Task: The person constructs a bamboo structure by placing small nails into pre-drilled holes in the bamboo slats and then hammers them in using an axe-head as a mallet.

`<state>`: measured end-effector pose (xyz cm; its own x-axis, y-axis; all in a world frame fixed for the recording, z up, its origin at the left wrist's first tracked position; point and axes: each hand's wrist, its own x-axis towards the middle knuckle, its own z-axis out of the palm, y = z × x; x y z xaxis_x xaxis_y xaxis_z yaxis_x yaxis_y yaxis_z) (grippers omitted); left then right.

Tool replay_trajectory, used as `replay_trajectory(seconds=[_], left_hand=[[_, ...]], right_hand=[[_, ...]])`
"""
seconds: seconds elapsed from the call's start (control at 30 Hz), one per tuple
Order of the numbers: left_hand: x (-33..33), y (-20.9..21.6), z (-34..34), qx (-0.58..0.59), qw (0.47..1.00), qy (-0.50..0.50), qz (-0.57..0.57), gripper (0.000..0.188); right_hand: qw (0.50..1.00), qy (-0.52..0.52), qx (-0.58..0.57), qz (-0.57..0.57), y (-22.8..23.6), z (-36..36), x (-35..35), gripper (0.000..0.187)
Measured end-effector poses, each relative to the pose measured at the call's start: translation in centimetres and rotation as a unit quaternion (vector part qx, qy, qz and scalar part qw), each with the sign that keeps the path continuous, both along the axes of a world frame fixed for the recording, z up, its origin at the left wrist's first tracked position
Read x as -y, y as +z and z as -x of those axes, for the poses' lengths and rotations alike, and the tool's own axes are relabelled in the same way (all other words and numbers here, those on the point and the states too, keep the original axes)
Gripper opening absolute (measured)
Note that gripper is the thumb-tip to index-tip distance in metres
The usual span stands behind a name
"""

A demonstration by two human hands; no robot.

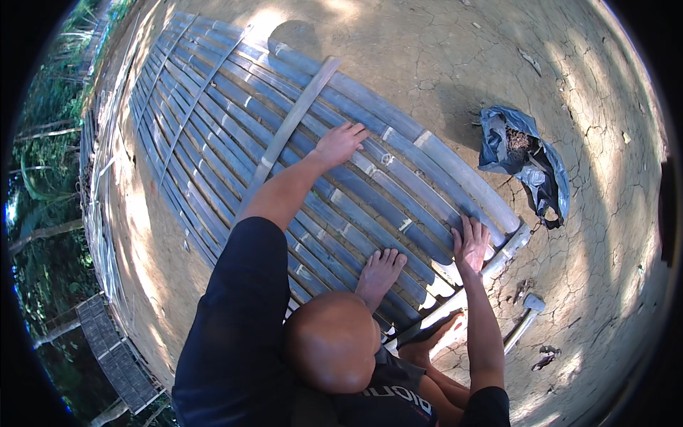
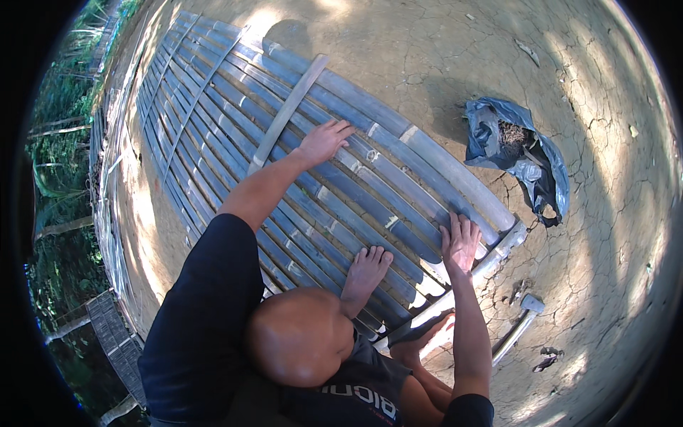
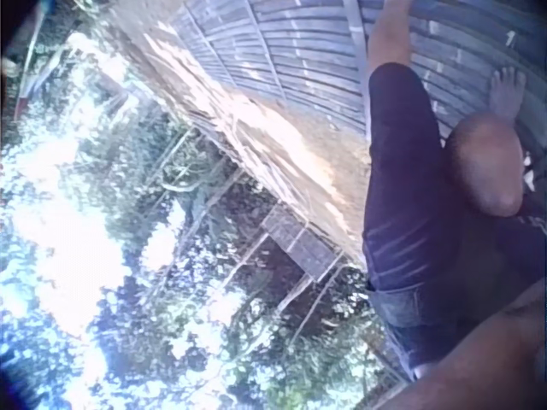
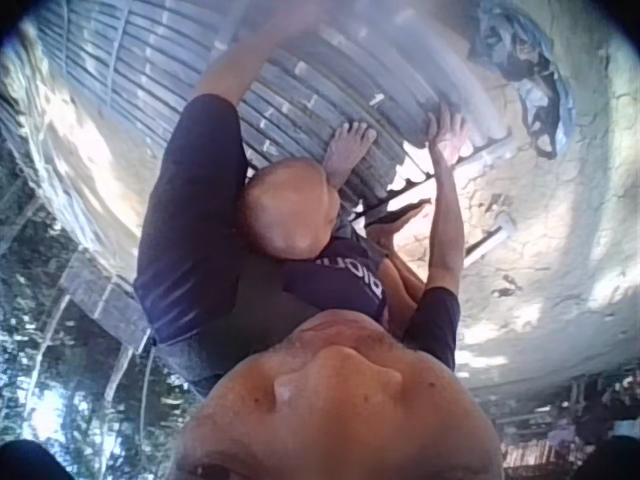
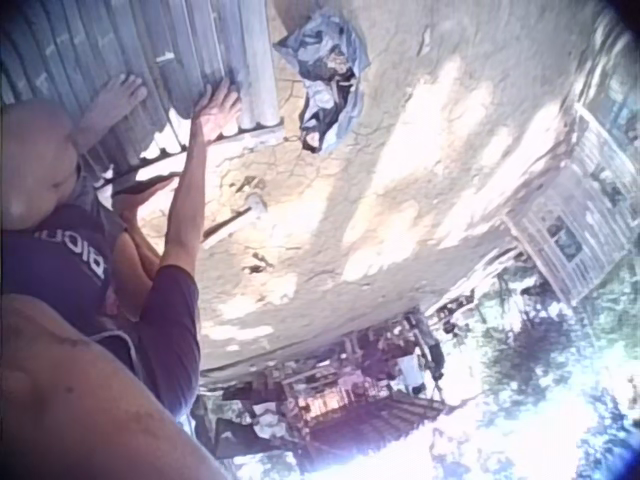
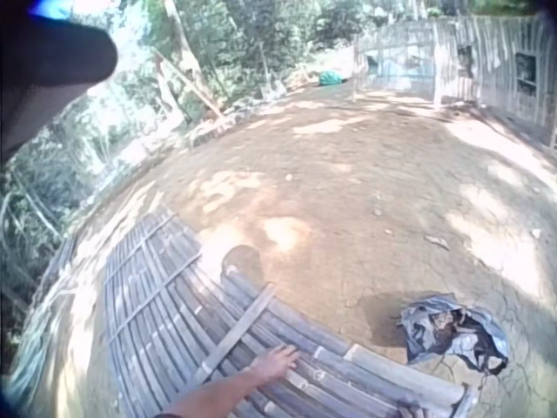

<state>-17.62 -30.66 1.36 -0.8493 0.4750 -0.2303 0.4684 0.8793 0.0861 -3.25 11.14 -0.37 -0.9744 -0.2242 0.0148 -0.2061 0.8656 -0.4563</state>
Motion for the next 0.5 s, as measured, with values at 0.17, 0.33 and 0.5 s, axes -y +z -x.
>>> replay_trajectory(seconds=[0.17,0.33,0.5], left_hand=[[0.2,-0.5,0.0,-0.004,1.000,0.001,0.005,0.044],[-0.1,-0.3,0.0,0.000,1.000,0.011,0.003,0.045],[0.0,-0.8,-0.1,-0.015,1.000,0.009,0.012,0.044]], right_hand=[[1.000,-0.004,-0.012,0.016,-0.2,-0.2,0.2,0.042],[0.999,-0.008,-0.031,0.016,-0.5,-0.4,0.1,0.042],[0.999,-0.011,-0.036,0.026,-0.7,-0.5,0.1,0.043]])
